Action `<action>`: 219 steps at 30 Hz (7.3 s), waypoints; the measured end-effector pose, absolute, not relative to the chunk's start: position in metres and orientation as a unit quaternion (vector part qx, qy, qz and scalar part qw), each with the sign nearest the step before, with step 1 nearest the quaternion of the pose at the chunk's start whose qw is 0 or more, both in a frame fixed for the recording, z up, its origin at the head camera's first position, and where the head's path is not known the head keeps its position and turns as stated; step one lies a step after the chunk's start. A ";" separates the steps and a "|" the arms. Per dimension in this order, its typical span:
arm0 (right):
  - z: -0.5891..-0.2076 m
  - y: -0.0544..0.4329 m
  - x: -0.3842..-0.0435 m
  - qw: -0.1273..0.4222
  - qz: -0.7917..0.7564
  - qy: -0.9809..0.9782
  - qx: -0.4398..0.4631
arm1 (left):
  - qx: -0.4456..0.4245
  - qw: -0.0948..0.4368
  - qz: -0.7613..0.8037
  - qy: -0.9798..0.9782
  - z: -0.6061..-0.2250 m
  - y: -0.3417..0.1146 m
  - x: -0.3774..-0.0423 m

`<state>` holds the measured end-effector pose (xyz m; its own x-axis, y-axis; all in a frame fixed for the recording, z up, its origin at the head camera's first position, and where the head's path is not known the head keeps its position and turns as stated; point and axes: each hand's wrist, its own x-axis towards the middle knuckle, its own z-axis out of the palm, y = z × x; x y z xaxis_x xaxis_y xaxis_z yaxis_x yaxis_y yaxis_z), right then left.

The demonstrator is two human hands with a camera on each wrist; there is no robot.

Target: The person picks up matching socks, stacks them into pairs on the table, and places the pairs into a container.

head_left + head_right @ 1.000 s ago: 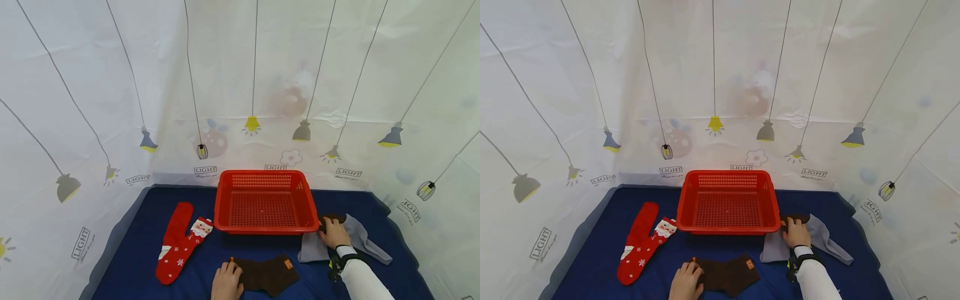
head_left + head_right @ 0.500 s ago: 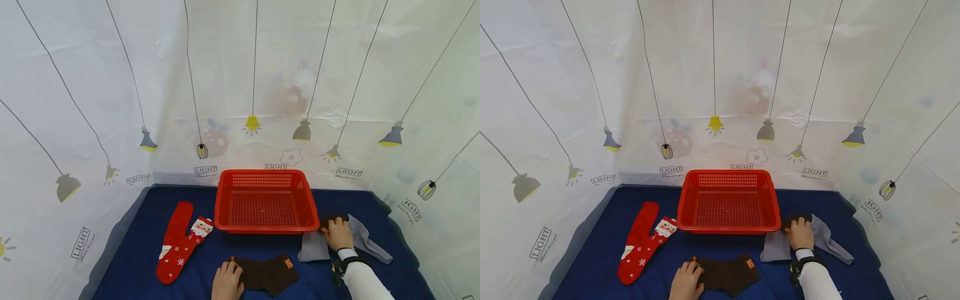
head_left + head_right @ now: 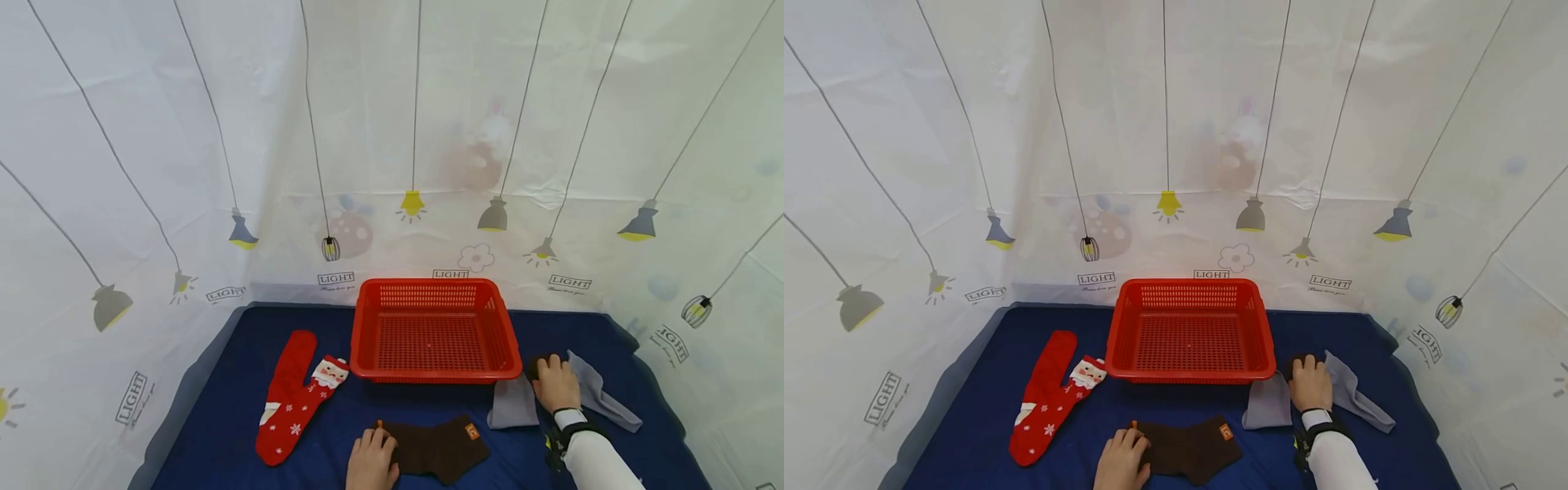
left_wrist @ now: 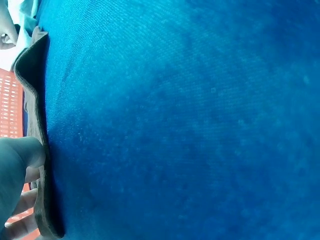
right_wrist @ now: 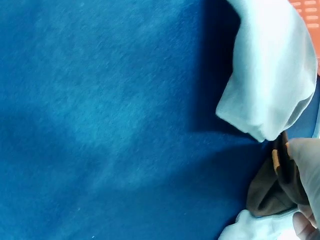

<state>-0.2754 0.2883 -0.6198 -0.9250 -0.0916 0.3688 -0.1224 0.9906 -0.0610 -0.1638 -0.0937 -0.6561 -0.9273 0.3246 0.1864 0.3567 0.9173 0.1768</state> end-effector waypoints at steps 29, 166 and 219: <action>-0.620 0.290 -0.267 0.120 0.068 -0.990 -0.007 | -0.164 0.075 -0.113 -0.977 -0.662 -0.092 -0.164; -0.618 0.133 -0.182 0.228 0.059 -0.914 0.332 | -0.175 0.076 -0.099 -0.977 -0.656 -0.092 -0.162; -0.611 0.171 -0.201 0.153 0.064 -0.959 0.231 | -0.269 0.132 -0.095 -0.949 -0.643 -0.048 -0.181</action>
<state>-0.2007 0.1711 -0.6107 -0.8469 -0.4228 0.3226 -0.4619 0.8854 -0.0522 -0.1813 -0.0478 -0.6426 -0.8199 0.4863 0.3022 0.5366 0.8367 0.1094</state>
